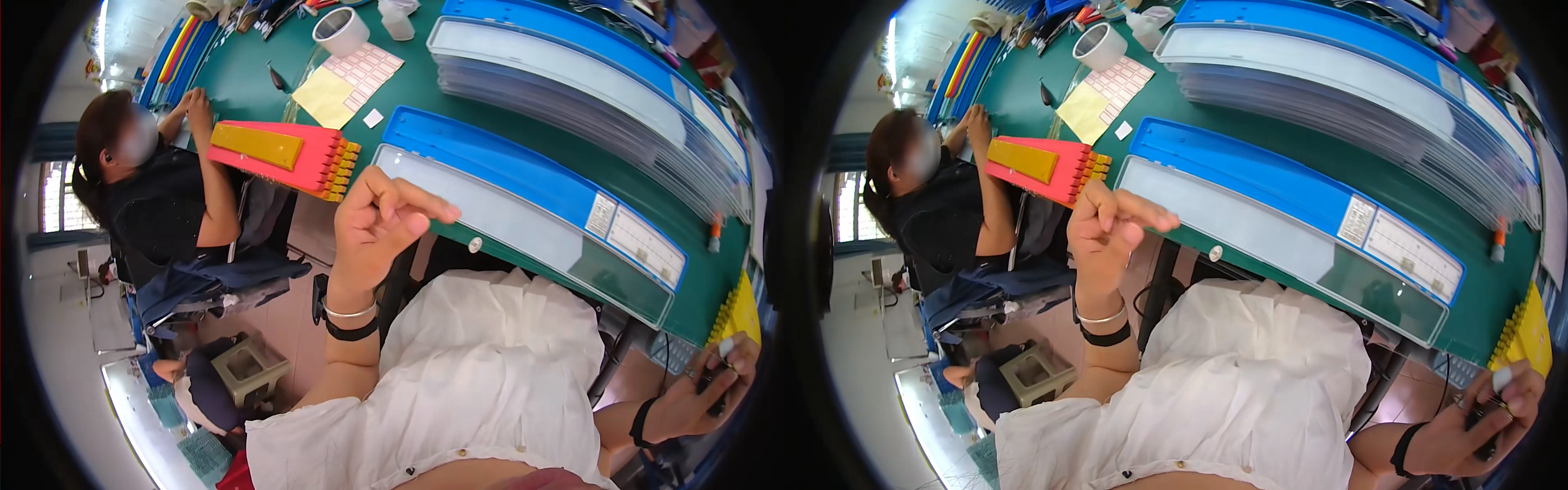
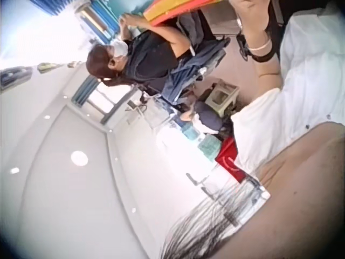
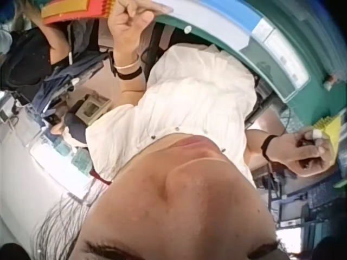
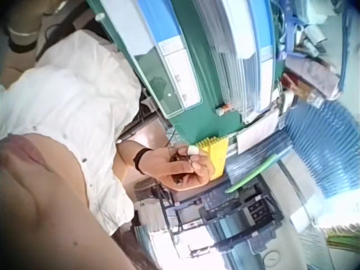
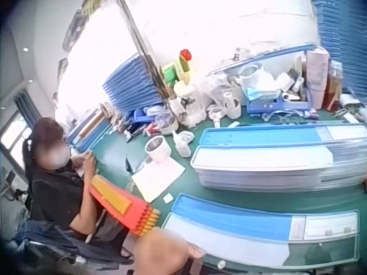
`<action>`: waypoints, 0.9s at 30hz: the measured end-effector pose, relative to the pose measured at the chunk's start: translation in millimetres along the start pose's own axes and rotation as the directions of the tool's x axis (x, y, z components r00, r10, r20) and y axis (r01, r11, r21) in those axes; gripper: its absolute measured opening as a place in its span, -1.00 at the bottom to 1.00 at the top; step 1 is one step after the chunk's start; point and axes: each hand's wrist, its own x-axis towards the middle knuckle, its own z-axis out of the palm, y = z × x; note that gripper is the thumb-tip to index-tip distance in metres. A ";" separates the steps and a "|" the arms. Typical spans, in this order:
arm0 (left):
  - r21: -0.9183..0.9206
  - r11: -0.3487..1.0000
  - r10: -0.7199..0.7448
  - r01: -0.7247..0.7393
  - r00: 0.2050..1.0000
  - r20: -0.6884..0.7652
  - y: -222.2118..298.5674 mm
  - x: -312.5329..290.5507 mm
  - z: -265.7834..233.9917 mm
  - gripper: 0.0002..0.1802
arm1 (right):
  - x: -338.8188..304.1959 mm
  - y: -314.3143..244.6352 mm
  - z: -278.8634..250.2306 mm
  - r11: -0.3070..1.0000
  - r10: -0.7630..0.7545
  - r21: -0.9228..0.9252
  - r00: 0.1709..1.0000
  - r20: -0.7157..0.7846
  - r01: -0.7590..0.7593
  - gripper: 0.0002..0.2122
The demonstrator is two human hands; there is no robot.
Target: Manually assemble electronic components into a housing using wire cutters.
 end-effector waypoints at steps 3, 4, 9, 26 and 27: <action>-0.037 0.999 -0.021 0.016 0.990 -0.140 -3.4 7.7 -11.8 -0.61 | -6.4 11.1 16.7 0.998 0.053 0.025 0.983 0.178 -0.059 -0.89; 0.038 0.999 0.005 0.002 0.985 -0.173 -7.1 10.9 -19.0 -0.62 | -6.2 14.9 20.7 0.996 0.082 0.007 0.964 0.254 -0.087 -0.90; 0.104 0.994 0.063 -0.039 0.969 -0.238 -18.2 18.7 -34.6 -0.61 | -4.7 16.4 42.4 0.970 0.181 0.085 0.914 0.362 -0.226 -0.90; 0.541 0.836 0.228 -0.088 0.953 -0.197 -20.1 27.4 -40.0 -0.65 | 1.8 35.8 41.5 0.954 0.298 -0.029 0.942 0.156 -0.298 -0.87; 0.584 0.801 0.290 -0.135 0.940 -0.181 -20.9 31.0 -39.0 -0.65 | 3.0 38.1 38.2 0.956 0.287 0.001 0.938 0.193 -0.292 -0.87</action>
